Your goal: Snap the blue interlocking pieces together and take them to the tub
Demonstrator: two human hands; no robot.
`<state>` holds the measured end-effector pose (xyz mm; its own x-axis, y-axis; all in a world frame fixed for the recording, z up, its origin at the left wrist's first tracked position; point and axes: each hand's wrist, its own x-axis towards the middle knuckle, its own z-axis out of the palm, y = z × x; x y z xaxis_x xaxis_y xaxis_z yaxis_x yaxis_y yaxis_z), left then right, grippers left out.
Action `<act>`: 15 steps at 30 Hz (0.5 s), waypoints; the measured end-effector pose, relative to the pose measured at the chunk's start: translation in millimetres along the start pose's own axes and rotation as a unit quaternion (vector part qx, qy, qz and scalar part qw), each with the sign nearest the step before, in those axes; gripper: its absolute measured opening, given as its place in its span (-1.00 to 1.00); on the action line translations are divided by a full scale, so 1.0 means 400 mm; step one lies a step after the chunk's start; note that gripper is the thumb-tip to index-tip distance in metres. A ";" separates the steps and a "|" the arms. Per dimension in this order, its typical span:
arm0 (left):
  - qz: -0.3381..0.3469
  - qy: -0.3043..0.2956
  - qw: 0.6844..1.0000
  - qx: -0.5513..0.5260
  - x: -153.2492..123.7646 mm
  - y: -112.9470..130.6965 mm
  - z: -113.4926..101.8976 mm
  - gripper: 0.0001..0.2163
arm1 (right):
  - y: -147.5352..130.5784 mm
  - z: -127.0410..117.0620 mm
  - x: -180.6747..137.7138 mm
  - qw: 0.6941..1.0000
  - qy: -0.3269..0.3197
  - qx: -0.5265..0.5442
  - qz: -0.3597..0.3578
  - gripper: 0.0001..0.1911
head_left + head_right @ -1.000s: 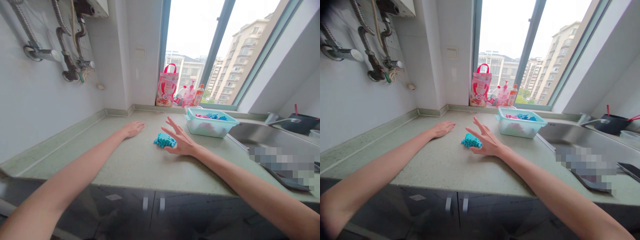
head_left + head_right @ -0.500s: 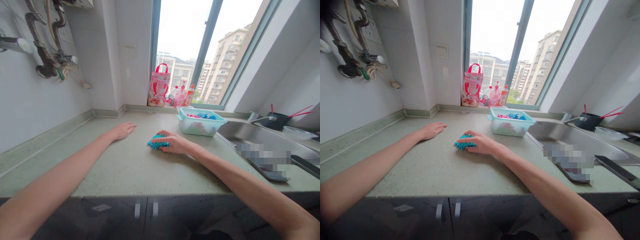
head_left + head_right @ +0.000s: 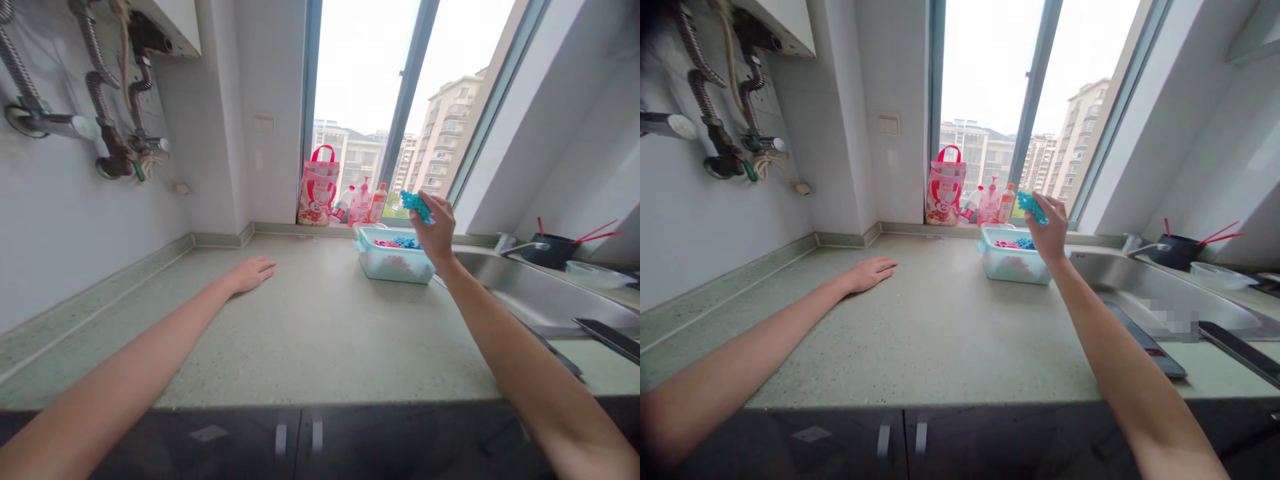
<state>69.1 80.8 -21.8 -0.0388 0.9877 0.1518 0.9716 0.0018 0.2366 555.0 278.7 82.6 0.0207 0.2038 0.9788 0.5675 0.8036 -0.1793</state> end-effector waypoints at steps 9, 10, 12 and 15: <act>-0.010 0.004 1.000 0.011 -0.017 0.005 -0.009 -0.44 | 0.056 0.112 0.058 0.941 -0.300 0.093 0.125 -0.49; -0.011 0.006 1.000 0.012 -0.016 0.004 -0.008 -0.44 | 0.059 0.108 0.061 0.910 -0.377 0.098 0.141 -0.50; -0.009 0.013 1.000 0.008 -0.012 0.001 -0.005 -0.44 | 0.063 0.094 0.068 0.854 -0.482 0.099 0.169 -0.49; -0.004 0.018 1.000 -0.001 -0.007 -0.004 -0.002 -0.42 | 0.064 0.076 0.077 0.825 -0.527 0.068 0.191 -0.49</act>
<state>67.4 77.7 -21.8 -0.0541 0.9814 0.1841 0.9710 0.0087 0.2390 545.4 322.6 105.3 -0.5911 0.7731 0.2300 0.5871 0.6080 -0.5345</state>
